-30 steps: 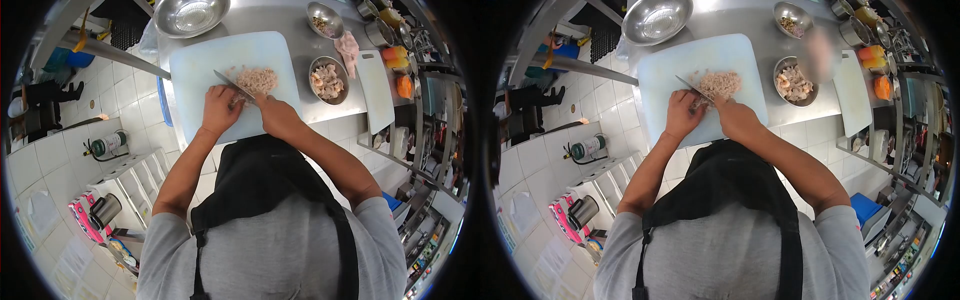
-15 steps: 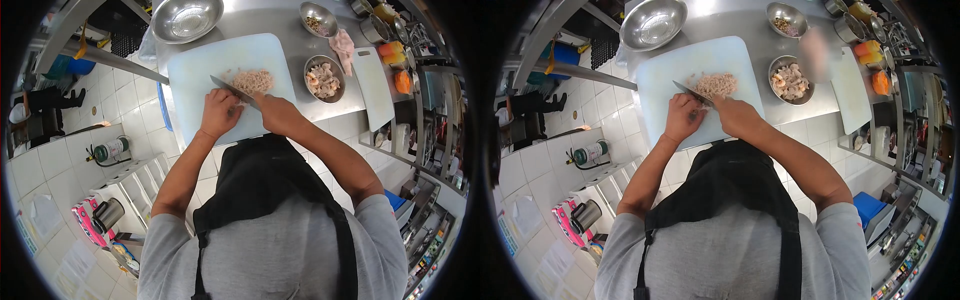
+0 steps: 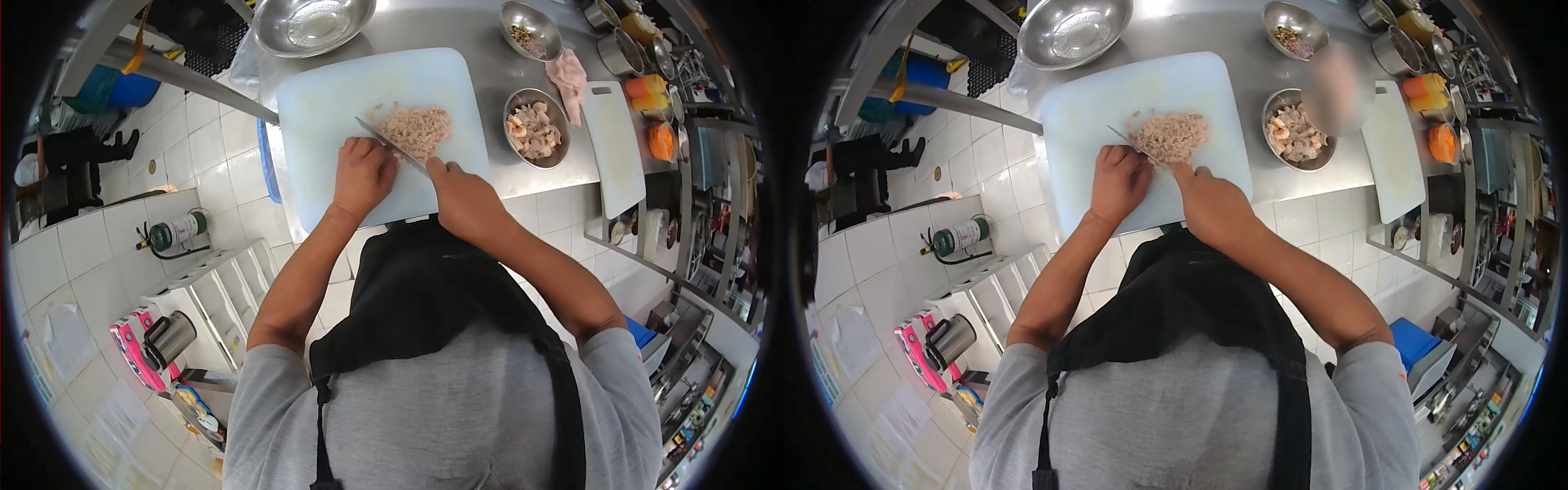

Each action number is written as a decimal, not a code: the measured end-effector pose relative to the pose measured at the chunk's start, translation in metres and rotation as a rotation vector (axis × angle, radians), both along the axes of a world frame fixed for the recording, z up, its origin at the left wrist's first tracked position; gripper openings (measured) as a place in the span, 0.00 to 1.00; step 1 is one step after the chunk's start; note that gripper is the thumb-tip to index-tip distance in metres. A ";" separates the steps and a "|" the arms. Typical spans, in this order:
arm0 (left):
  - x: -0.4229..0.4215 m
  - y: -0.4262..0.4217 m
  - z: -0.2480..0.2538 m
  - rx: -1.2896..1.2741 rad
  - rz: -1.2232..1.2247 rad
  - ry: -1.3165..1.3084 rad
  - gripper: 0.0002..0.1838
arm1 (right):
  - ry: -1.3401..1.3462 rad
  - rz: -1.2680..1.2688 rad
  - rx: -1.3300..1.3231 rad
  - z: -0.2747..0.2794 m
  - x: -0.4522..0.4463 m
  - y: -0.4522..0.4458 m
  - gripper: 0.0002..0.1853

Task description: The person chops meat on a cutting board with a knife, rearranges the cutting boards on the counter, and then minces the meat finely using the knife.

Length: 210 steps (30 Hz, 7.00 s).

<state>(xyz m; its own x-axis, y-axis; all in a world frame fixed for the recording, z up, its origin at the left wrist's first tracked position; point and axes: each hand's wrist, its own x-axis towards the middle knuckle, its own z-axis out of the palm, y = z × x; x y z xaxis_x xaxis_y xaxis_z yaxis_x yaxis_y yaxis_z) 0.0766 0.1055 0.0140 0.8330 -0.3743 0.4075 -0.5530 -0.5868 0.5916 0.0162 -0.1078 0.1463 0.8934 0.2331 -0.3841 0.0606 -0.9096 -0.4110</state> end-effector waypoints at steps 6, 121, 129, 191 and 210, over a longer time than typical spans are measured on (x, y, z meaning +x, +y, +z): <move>0.001 -0.002 0.006 -0.059 -0.010 -0.004 0.08 | 0.060 0.034 0.005 -0.015 0.021 0.000 0.22; -0.044 0.037 0.014 0.079 0.199 0.154 0.11 | 0.064 0.179 0.000 -0.016 -0.003 0.013 0.18; -0.044 0.035 0.016 0.060 0.198 0.132 0.08 | 0.027 0.229 0.006 0.005 0.011 0.014 0.17; 0.006 -0.059 0.009 0.257 -0.037 0.163 0.60 | -0.214 -0.061 -0.044 -0.033 0.006 -0.106 0.15; 0.087 -0.019 0.031 0.489 -0.604 0.239 0.74 | -0.180 -0.765 0.182 -0.002 -0.078 -0.048 0.18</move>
<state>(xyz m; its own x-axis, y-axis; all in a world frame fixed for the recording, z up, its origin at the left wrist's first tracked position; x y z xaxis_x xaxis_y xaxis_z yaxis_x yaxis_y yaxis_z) 0.1641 0.0870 0.0451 0.4740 -0.8767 -0.0817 -0.7480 -0.4499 0.4879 -0.0620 -0.1559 0.1446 0.8755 -0.4230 -0.2337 -0.4722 -0.6460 -0.5998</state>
